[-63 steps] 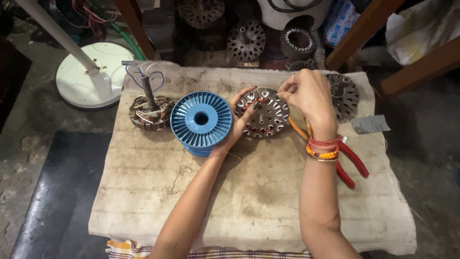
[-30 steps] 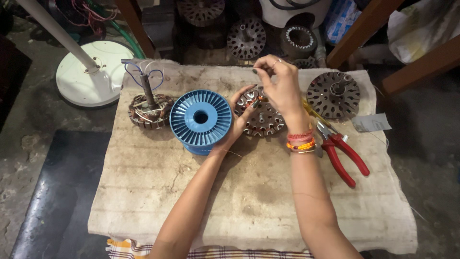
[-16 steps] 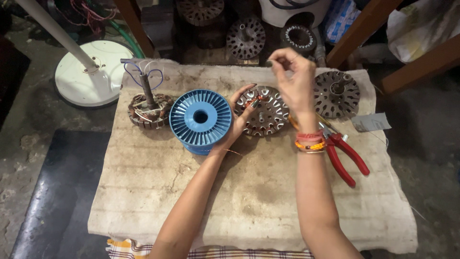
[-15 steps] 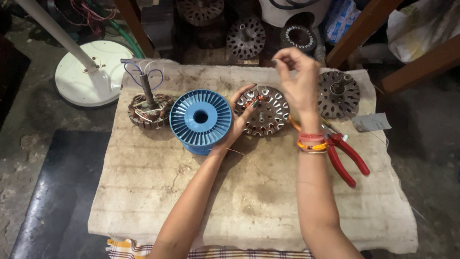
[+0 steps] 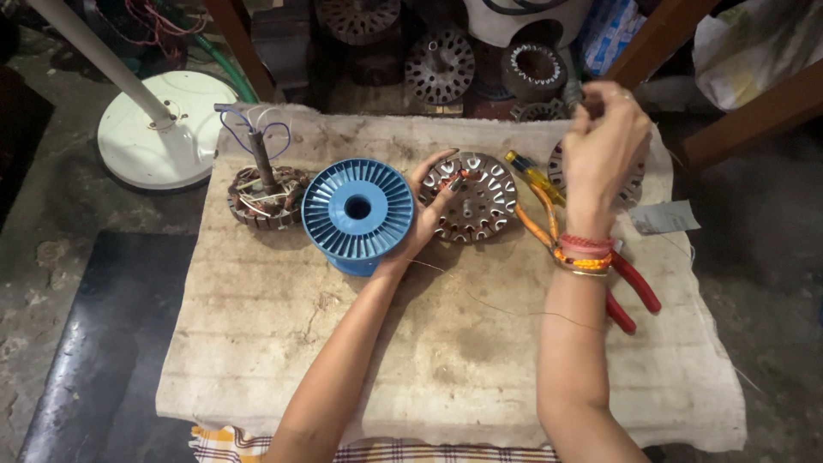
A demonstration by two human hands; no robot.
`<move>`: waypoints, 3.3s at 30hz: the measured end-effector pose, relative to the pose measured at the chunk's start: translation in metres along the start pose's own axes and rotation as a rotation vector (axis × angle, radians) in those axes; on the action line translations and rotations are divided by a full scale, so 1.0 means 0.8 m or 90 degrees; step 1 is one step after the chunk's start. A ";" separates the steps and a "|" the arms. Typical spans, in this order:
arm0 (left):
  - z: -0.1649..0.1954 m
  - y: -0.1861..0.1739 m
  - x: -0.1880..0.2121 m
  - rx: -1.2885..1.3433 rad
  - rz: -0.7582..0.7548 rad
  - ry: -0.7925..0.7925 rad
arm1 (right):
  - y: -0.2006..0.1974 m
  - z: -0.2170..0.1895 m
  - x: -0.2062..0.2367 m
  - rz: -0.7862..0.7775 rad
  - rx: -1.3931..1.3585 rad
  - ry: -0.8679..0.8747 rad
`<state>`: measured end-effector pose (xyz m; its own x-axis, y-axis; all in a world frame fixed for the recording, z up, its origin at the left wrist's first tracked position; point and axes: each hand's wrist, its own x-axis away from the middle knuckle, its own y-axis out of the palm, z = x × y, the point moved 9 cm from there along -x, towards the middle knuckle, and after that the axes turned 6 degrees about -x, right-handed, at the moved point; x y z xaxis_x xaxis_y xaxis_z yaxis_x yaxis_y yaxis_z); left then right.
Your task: The person holds a blue spool of copper wire and winds the wire by hand into the slots of a motor stator, guiding the wire around the slots one at a time. They occasionally use a screwdriver and pliers to help seat the wire and adjust the coils as they fill the slots.
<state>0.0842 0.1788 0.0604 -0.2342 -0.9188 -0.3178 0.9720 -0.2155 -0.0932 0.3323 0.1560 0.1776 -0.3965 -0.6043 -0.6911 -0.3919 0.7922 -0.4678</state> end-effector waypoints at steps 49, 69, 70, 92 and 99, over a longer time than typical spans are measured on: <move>0.014 0.001 0.002 -0.023 0.006 0.051 | 0.070 0.018 0.012 -0.202 -0.662 0.309; 0.016 0.001 0.001 -0.002 -0.001 0.053 | 0.072 -0.054 0.026 -0.426 -0.400 0.079; 0.016 0.000 0.001 0.000 0.000 0.057 | 0.077 -0.064 0.030 -0.447 -0.325 0.018; 0.019 0.000 0.002 -0.007 0.001 0.049 | 0.081 -0.050 0.031 -0.395 -0.153 -0.009; 0.017 0.001 0.000 -0.026 0.008 0.070 | 0.093 -0.062 0.032 -0.200 -0.138 -0.115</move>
<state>0.0852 0.1743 0.0734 -0.2251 -0.8792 -0.4199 0.9738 -0.1887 -0.1268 0.2516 0.1956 0.1524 -0.0859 -0.7734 -0.6281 -0.6433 0.5244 -0.5578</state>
